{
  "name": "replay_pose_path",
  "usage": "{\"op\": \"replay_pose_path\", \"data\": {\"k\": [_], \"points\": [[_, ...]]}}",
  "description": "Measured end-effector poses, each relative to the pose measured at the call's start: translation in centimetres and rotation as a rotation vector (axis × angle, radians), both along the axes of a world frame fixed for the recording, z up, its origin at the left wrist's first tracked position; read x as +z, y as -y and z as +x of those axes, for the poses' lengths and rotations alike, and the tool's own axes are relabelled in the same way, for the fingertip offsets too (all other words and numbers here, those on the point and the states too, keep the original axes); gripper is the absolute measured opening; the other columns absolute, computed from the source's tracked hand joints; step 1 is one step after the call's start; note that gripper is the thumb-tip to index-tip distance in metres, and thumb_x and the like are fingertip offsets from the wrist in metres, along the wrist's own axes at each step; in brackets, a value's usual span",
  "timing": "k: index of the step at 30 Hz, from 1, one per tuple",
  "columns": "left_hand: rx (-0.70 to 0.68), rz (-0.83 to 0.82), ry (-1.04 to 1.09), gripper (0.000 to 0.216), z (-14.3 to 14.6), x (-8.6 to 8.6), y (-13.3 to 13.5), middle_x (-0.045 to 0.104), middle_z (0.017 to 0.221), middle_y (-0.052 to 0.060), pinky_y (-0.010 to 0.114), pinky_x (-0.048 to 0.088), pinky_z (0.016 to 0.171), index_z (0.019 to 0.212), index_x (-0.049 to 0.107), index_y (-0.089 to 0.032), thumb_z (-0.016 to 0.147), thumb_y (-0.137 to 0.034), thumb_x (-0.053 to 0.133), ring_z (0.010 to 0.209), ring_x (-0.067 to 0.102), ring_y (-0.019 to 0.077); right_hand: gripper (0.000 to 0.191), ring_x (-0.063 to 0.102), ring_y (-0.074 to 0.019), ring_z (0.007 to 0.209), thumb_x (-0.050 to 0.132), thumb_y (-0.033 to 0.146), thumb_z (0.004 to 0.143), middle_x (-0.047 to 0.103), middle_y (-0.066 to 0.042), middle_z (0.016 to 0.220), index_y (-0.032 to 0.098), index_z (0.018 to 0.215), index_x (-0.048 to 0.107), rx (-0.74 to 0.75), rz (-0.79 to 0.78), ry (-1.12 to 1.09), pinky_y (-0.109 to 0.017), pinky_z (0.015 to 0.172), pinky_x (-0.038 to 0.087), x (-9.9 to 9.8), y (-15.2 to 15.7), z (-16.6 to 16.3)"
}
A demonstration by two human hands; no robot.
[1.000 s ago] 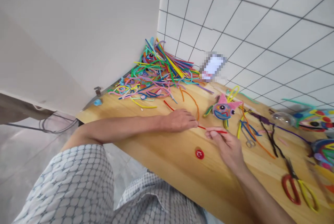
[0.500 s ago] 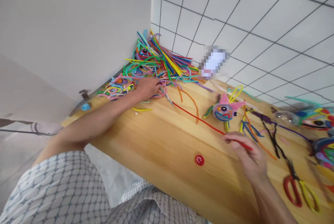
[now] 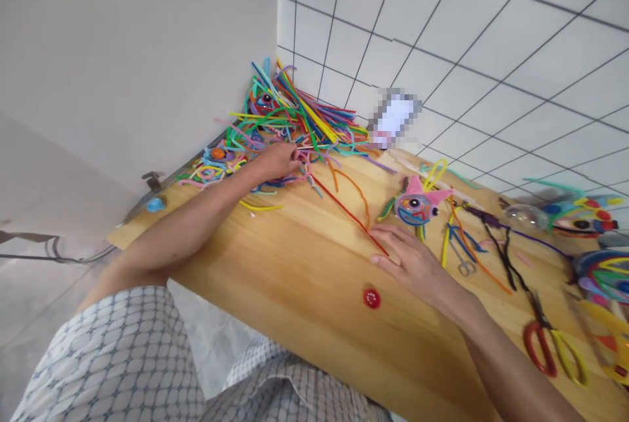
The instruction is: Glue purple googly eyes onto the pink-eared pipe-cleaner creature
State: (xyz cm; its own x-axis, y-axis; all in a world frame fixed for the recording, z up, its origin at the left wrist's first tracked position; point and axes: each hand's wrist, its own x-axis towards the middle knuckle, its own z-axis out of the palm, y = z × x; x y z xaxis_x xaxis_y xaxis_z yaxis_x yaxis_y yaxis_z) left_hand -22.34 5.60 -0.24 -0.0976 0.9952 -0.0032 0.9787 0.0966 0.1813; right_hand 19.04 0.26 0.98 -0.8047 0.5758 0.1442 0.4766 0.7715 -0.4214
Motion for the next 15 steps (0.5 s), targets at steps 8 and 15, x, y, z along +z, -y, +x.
{"op": "replay_pose_path", "data": {"k": [8,15], "points": [[-0.03,-0.022,-0.068,0.031,1.3,0.1,0.0,0.082,0.12,0.022,0.037,0.053,0.091,0.115,0.082,-0.013,0.101,-0.022,0.056,0.112,0.077,0.0349,0.029,0.077,-0.0328,0.127,0.068,0.035,0.107,0.081,-0.014,0.133,0.026,0.134,0.075,0.078,0.024,0.012,-0.057,0.116,0.06,0.5,0.0,-3.0],[-0.037,-0.001,-0.093,0.049,1.2,0.7,0.8,0.084,0.114,0.021,0.042,0.053,0.1,0.116,0.084,-0.014,0.112,-0.04,0.044,0.113,0.078,0.0364,0.027,0.078,-0.0316,0.123,0.066,0.029,0.107,0.082,-0.015,0.128,0.021,0.131,0.076,0.13,0.079,0.05,-0.051,0.11,0.064,0.8,-1.0,-5.4]]}}
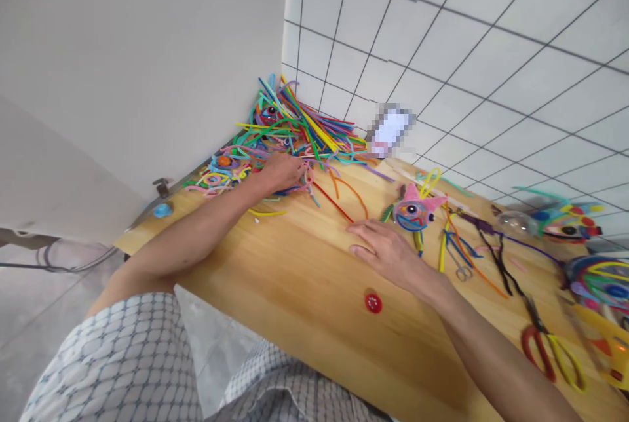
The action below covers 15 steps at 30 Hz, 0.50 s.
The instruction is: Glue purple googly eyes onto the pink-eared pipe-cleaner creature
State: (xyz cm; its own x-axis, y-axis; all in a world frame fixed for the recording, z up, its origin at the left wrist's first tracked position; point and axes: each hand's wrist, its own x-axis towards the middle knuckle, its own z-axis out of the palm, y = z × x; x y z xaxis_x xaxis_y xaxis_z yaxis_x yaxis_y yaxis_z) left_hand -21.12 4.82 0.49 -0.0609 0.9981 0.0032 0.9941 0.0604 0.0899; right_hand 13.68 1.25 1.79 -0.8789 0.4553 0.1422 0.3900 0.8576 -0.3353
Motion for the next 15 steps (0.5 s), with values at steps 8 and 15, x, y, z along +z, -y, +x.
{"op": "replay_pose_path", "data": {"k": [8,15], "points": [[0.031,0.034,0.037,0.026,0.1,0.1,-1.3,0.083,0.11,0.024,0.05,0.051,0.11,0.099,0.087,-0.011,0.096,-0.03,0.068,0.119,0.076,0.0424,0.024,0.079,-0.0315,0.119,0.07,0.025,0.105,0.082,-0.015,0.126,0.021,0.128,0.076,0.025,0.006,0.032,-0.053,0.107,0.065,-1.7,0.2,-1.5],[0.045,0.11,0.24,0.023,0.8,0.1,-2.6,0.084,0.102,0.016,0.039,0.056,0.094,0.095,0.083,-0.014,0.096,-0.023,0.062,0.101,0.079,0.0328,0.023,0.079,-0.0316,0.119,0.067,0.026,0.107,0.082,-0.015,0.126,0.021,0.127,0.076,0.021,-0.007,0.015,-0.053,0.107,0.065,-2.1,-0.1,-1.8]]}}
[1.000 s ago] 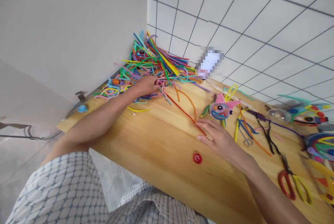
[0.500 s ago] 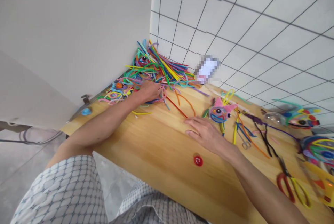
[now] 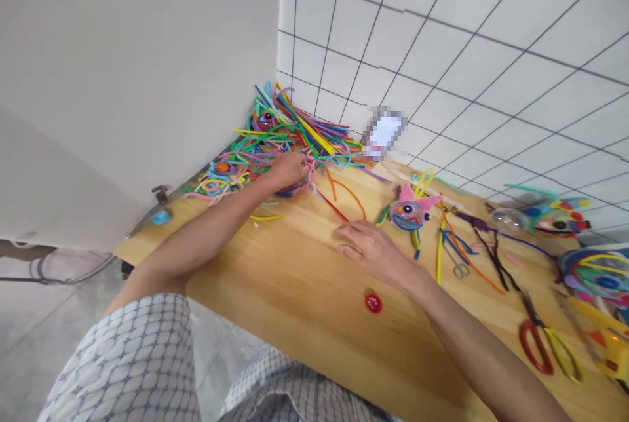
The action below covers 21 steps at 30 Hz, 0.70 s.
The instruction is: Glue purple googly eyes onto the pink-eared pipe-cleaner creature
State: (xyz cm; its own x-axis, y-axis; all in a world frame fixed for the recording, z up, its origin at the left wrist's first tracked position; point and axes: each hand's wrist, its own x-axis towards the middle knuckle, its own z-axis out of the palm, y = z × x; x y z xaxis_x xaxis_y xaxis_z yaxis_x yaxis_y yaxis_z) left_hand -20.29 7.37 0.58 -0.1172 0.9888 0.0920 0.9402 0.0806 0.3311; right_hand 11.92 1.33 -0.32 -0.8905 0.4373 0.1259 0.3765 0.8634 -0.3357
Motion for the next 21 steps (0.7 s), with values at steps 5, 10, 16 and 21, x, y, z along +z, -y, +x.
{"op": "replay_pose_path", "data": {"k": [5,10,16,21], "points": [[0.022,0.121,0.214,0.03,1.6,-0.1,-0.4,0.083,0.1,0.012,0.031,0.056,0.087,0.099,0.081,-0.013,0.104,-0.024,0.054,0.094,0.076,0.0239,0.025,0.078,-0.0323,0.122,0.062,0.03,0.107,0.081,-0.016,0.128,0.021,0.125,0.078,-0.056,-0.035,-0.124,-0.054,0.11,0.062,0.8,-2.6,-1.5],[0.01,0.221,0.368,0.035,3.4,-1.3,-0.7,0.083,0.118,0.014,0.031,0.057,0.095,0.133,0.073,-0.011,0.102,-0.016,0.056,0.103,0.076,0.0215,0.028,0.077,-0.0289,0.114,0.062,0.035,0.103,0.082,-0.012,0.124,0.023,0.123,0.078,-0.18,-0.117,-0.287,-0.049,0.104,0.061,2.3,-5.8,-5.5],[-0.105,0.239,0.454,0.029,3.8,-2.5,-0.4,0.084,0.105,0.008,0.033,0.057,0.095,0.104,0.081,-0.017,0.098,-0.012,0.053,0.1,0.076,0.0221,0.024,0.069,-0.0209,0.083,0.065,0.042,0.096,0.081,-0.006,0.097,0.022,0.103,0.077,-0.337,-0.248,-0.407,-0.035,0.079,0.054,2.4,-7.6,-9.1],[-0.136,0.218,0.465,0.025,3.7,-3.3,0.0,0.083,0.103,0.009,0.035,0.058,0.093,0.104,0.079,-0.017,0.094,-0.014,0.056,0.095,0.075,0.0234,0.037,0.056,-0.0172,0.065,0.062,0.049,0.098,0.064,0.001,0.066,0.024,0.071,0.062,-0.516,-0.296,-0.409,-0.033,0.07,0.042,2.0,-7.1,-8.3]]}}
